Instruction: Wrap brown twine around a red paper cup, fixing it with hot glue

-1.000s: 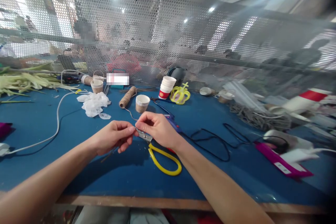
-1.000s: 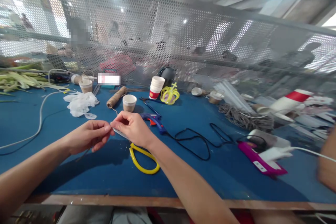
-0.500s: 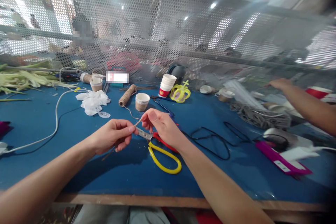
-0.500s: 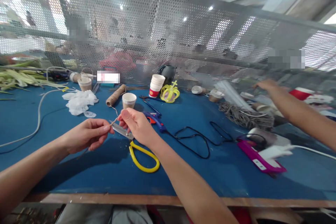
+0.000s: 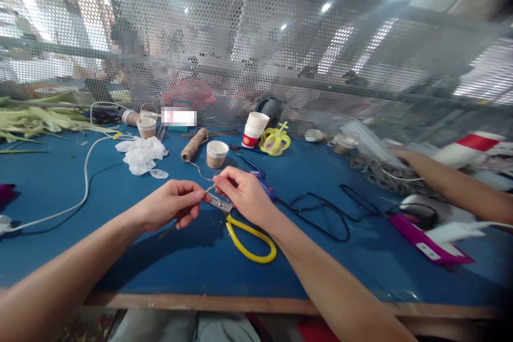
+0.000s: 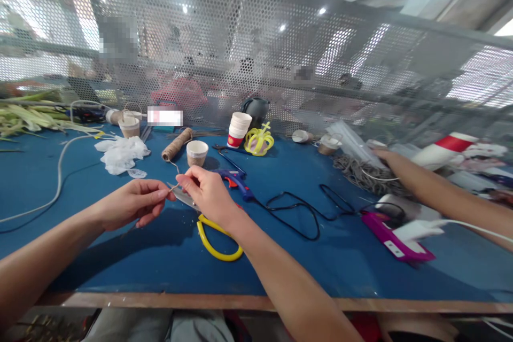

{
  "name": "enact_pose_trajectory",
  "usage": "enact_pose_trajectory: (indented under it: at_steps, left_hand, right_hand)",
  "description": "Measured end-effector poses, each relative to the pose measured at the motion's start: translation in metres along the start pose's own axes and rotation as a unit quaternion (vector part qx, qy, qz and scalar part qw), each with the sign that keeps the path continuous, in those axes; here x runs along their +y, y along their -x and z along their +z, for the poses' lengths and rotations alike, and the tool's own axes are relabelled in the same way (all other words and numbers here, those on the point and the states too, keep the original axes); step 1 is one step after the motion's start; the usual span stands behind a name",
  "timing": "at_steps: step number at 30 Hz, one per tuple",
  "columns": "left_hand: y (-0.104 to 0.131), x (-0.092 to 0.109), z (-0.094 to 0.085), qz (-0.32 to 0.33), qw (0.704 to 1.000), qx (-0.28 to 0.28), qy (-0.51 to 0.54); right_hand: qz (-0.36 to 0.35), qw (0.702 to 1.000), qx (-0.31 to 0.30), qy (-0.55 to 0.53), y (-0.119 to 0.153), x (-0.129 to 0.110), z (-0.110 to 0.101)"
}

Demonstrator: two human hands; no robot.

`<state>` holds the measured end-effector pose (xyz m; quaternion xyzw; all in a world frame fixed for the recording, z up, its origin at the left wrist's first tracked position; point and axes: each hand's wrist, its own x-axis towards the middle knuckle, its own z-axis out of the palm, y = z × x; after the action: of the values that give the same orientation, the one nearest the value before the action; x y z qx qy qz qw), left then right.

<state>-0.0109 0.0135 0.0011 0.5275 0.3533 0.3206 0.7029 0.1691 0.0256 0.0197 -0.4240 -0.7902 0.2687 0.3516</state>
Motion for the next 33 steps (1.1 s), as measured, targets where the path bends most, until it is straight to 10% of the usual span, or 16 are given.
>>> enact_pose_trajectory:
  at_steps: [7, 12, 17, 23, 33]
  left_hand:
    - [-0.001, 0.001, -0.006, -0.017, 1.000, -0.022, -0.008]
    - [0.004, 0.015, -0.023, 0.036, 0.983, -0.006, -0.182]
    - [0.004, 0.015, -0.022, 0.167, 0.874, 0.135, -0.435]
    - [0.000, 0.002, -0.012, 0.271, 0.753, 0.160, -0.577]
    - [0.000, -0.006, 0.006, 0.248, 0.761, 0.279, -0.531]
  right_hand:
    - [-0.194, 0.962, -0.060, 0.180, 0.001, -0.008, -0.008]
    - [-0.191, 0.952, 0.047, 0.235, 0.001, -0.010, -0.022]
    - [-0.161, 0.931, 0.086, 0.317, 0.002, -0.003, -0.024]
    - [-0.181, 0.889, 0.043, 0.418, 0.003, -0.005, -0.001]
    - [-0.074, 0.914, 0.074, 0.391, 0.008, -0.005, 0.022]
